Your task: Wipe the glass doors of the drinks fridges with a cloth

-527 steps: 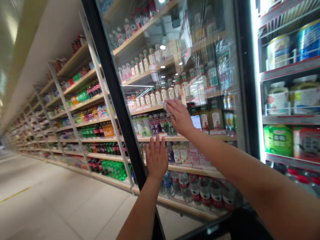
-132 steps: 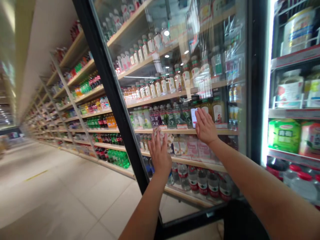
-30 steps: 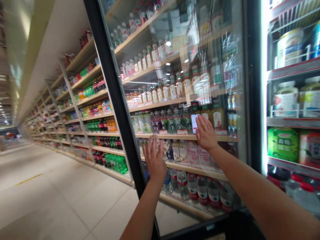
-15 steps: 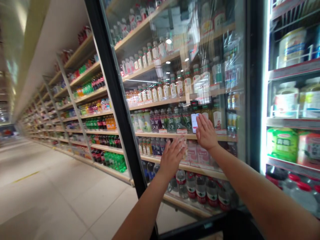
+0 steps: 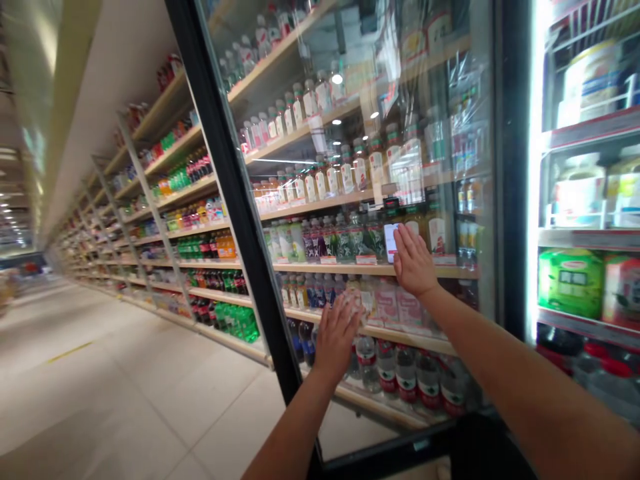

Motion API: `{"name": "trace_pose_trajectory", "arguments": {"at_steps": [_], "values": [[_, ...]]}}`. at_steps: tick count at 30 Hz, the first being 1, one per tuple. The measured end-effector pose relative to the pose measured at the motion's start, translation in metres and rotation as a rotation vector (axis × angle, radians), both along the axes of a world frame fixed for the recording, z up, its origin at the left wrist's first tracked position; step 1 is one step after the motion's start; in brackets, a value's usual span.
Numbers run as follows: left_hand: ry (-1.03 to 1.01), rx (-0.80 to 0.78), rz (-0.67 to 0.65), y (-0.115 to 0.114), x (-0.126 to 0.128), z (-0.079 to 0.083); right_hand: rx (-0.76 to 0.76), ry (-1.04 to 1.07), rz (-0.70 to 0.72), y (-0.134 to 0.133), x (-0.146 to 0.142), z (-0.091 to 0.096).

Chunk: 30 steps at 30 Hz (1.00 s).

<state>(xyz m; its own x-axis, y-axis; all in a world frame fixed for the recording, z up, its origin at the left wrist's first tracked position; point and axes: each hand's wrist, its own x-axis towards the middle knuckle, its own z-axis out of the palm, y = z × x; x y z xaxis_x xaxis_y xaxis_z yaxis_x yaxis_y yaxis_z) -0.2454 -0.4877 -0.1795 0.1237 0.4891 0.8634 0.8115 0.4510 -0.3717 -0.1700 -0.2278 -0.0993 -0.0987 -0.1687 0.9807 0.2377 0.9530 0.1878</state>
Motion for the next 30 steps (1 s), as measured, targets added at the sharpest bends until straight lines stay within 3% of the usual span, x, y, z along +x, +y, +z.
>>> {"name": "trace_pose_trajectory", "arguments": {"at_steps": [2,5,7,8,10,15,17,21,23,26,28,30], "values": [[-0.011,-0.060,0.002,0.004,0.001,0.001,-0.008,-0.006,0.007,0.000,0.000,0.000],[-0.080,-0.014,0.045,0.003,-0.003,0.044,-0.041,-0.030,0.021,0.000,-0.001,0.000],[-0.141,0.110,0.078,-0.002,-0.006,0.074,-0.057,-0.045,0.028,0.000,-0.002,-0.001],[-0.161,0.173,0.088,-0.005,-0.007,0.081,-0.061,-0.049,0.032,0.000,-0.002,-0.001],[-0.187,0.260,0.098,-0.012,-0.009,0.077,-0.065,-0.053,0.035,0.000,-0.002,-0.001],[-0.165,0.312,0.102,-0.024,-0.011,0.027,-0.041,-0.036,0.014,0.000,0.001,0.000],[-0.151,0.330,0.094,-0.022,-0.014,0.032,-0.017,-0.018,0.002,0.000,0.000,0.000],[-0.162,0.350,0.056,-0.004,-0.015,0.080,-0.021,-0.012,-0.001,-0.001,-0.002,0.000],[-0.163,0.292,0.042,0.008,-0.010,0.092,-0.032,-0.022,0.005,-0.001,-0.002,0.000],[-0.118,0.118,0.008,0.021,0.001,0.076,-0.027,-0.019,0.012,-0.001,-0.001,0.000],[-0.088,0.026,-0.011,0.022,0.005,0.060,-0.030,-0.019,0.019,0.000,0.000,0.000],[-0.079,-0.017,-0.010,0.018,0.005,0.055,-0.046,-0.031,0.025,0.000,0.000,-0.001]]}}
